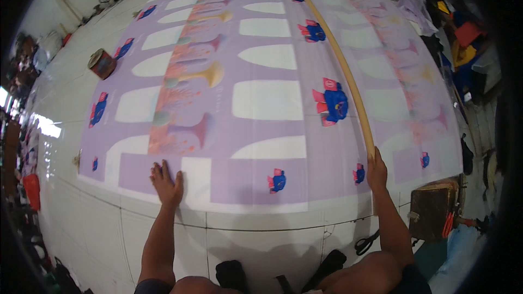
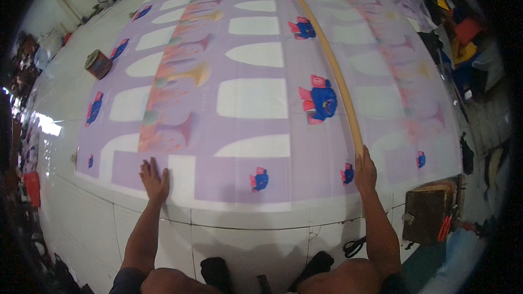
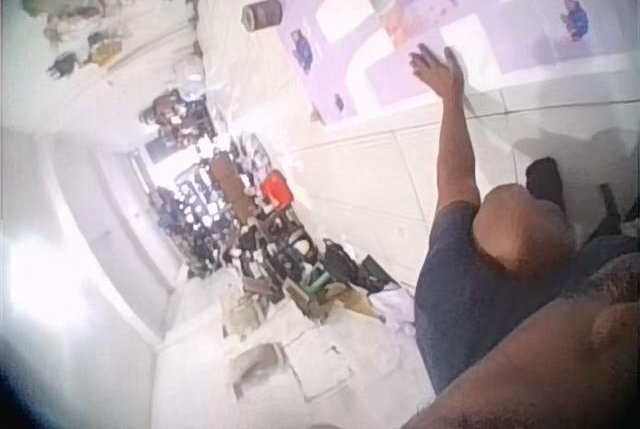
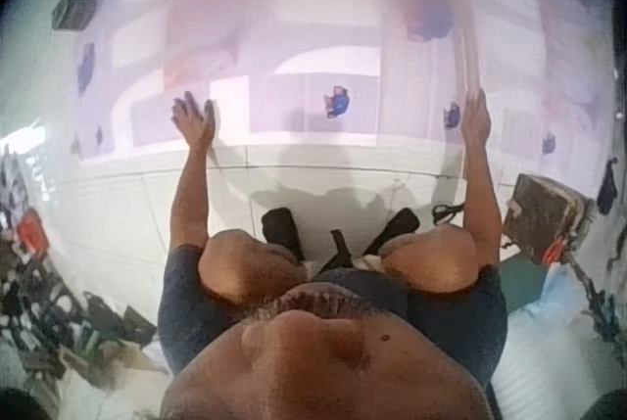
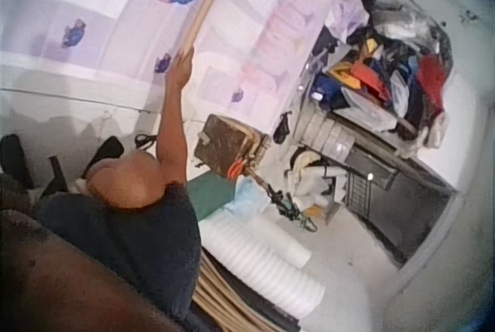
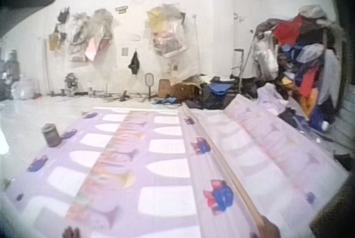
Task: The person uses a wooden pole to flatten a large printed fabric sheet on the floor, cuts along a vertical line with shears, and then uses a heavy metal weight and a plastic squeegee tool to smooth and align the fabric edge.
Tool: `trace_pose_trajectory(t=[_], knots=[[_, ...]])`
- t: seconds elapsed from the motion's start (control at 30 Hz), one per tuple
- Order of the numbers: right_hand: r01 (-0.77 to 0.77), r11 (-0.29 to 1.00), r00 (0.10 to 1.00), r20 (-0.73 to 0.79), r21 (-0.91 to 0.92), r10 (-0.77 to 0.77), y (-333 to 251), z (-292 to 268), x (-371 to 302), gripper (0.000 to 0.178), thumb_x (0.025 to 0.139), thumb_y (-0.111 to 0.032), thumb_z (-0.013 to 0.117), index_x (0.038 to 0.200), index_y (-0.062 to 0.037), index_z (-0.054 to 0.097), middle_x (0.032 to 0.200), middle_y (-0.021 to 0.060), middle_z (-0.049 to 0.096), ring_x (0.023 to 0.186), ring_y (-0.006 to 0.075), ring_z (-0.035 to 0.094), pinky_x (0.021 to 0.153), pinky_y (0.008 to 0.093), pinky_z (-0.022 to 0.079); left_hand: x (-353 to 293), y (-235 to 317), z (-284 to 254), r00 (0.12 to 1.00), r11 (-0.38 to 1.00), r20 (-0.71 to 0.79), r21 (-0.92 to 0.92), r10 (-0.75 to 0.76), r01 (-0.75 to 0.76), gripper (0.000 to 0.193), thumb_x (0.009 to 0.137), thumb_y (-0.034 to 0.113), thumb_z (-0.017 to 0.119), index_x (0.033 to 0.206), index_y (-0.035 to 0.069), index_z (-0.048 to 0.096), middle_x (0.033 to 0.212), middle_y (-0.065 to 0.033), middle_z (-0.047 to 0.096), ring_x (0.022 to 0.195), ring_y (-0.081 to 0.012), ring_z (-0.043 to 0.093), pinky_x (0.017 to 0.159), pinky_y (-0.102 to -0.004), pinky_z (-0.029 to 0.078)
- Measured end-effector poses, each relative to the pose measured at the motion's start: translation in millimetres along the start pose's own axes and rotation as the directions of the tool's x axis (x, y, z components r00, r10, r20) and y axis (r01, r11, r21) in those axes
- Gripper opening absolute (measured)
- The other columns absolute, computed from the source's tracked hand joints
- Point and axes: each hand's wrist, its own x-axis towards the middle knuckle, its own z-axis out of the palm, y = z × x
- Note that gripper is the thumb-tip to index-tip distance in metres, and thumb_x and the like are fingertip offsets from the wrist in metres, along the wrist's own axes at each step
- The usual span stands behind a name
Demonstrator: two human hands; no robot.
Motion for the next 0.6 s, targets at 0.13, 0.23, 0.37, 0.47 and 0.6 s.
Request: trace_pose_trajectory(t=[0.13,0.23,0.37,0.47,0.6], knots=[[-0.035,0.999,0.968,0.248,0.015,0.030,-62,-29,-72,0.049,0.102,-0.025,0.049,0.147,-0.0077,0.041,0.111,0.0213,0.064,0.096,0.0365,0.063,0.084,0.0422,0.050,0,-12,-7,1.000,0.978,-0.027,-0.210,-0.012,0.006,0.071,0.093,0.038,0.058,0.151,0.005,0.032,0.154,-0.0290,0.026,0.144,-0.0457,0.020,0.118,-0.0556,0.010],[0.111,0.993,0.930,0.355,-0.038,-0.090,-71,-36,-115,0.049,0.101,-0.023,0.051,0.147,-0.0081,0.042,0.103,0.0191,0.062,0.089,0.0364,0.061,0.079,0.0423,0.050,-5,-25,-16,0.993,0.973,-0.118,-0.228,0.008,-0.034,0.068,0.092,0.035,0.061,0.147,0.004,0.038,0.152,-0.0290,0.029,0.142,-0.0458,0.026,0.117,-0.0550,0.017],[0.256,0.966,0.854,0.463,0.024,-0.238,-74,-28,-161,0.055,0.094,-0.025,0.061,0.146,-0.0143,0.045,0.089,0.0161,0.057,0.080,0.0347,0.059,0.071,0.0454,0.050,-29,-44,-21,0.970,0.978,-0.228,-0.207,-0.080,0.032,0.061,0.088,0.028,0.066,0.139,0.002,0.047,0.148,-0.0282,0.035,0.136,-0.0450,0.034,0.113,-0.0530,0.026],[0.356,0.934,0.826,0.453,0.043,-0.335,-74,-21,-184,0.050,0.093,-0.029,0.063,0.139,-0.0136,0.052,0.084,0.0141,0.057,0.071,0.0321,0.059,0.064,0.0434,0.051,-56,-38,-20,0.962,0.984,-0.256,-0.168,-0.094,0.052,0.058,0.086,0.025,0.068,0.136,0.000,0.051,0.145,-0.0276,0.039,0.133,-0.0444,0.037,0.111,-0.0520,0.029],[0.389,0.913,0.782,0.480,0.124,-0.399,-86,-22,-211,0.051,0.091,-0.026,0.066,0.139,-0.0131,0.053,0.086,0.0154,0.056,0.072,0.0307,0.059,0.062,0.0413,0.050,-75,-31,-20,0.973,0.984,-0.212,-0.172,-0.089,0.052,0.059,0.085,0.026,0.069,0.135,0.000,0.051,0.144,-0.0271,0.041,0.133,-0.0440,0.037,0.111,-0.0520,0.029]])
